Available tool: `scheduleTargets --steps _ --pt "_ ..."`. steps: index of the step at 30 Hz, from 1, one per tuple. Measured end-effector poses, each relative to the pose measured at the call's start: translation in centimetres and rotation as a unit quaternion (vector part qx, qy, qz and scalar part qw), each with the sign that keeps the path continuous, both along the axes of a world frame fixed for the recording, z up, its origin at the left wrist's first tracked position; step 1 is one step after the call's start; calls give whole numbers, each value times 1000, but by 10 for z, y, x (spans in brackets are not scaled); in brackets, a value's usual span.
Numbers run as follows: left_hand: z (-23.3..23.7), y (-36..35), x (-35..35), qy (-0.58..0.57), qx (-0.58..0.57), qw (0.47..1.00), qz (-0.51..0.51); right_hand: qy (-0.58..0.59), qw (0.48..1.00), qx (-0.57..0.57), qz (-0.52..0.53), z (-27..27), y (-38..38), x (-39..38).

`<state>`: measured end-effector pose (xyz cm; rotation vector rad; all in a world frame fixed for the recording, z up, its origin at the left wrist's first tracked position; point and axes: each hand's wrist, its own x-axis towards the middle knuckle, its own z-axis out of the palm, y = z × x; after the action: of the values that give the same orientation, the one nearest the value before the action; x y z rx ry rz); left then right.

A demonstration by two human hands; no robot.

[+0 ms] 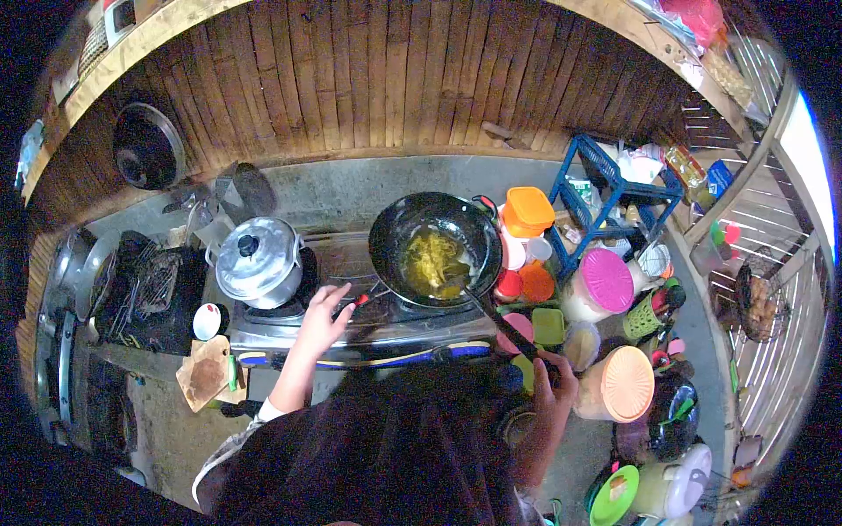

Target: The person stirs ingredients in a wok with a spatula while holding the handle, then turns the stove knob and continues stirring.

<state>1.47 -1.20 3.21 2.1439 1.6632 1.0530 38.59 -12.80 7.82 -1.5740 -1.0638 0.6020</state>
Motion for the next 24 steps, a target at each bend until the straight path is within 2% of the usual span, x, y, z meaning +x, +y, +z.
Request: scheduleTargets --steps 1,2,4,6,8,10,11,12,14,18,20,21,24 --pt "6 -6 5 9 140 990 8 -13 1000 20 -5 -2 0 1" --pt "11 -12 10 8 139 990 9 -25 999 40 -9 -4 -1 2" --pt "16 -25 19 -123 6 989 -82 -32 999 39 -3 -6 0 3" --pt "-5 -27 28 -180 -59 965 -183 -39 998 40 4 -7 1 3" --pt "-52 -23 38 -166 -157 953 -199 -28 999 32 15 -6 4 2" --pt "-82 -18 48 -186 -151 950 -198 -19 999 42 28 -7 7 -1" --pt "-93 -11 49 -135 -168 959 -184 -9 998 51 37 -7 9 -2" --pt "-103 -6 52 -134 -168 959 -182 -8 998 51 39 -7 11 -4" --pt "-121 4 55 -76 -59 990 -100 -32 997 38 54 -7 15 -9" --pt "-129 25 61 -56 24 997 -51 31 998 -19 42 -3 22 -33" --pt "-131 29 63 -43 41 996 -61 -36 994 76 64 -21 32 -40" --pt "-135 31 63 -41 48 996 -64 11 997 45 65 -11 32 -53" --pt "-143 33 63 -42 55 995 -68 48 996 11 71 -23 40 -68"
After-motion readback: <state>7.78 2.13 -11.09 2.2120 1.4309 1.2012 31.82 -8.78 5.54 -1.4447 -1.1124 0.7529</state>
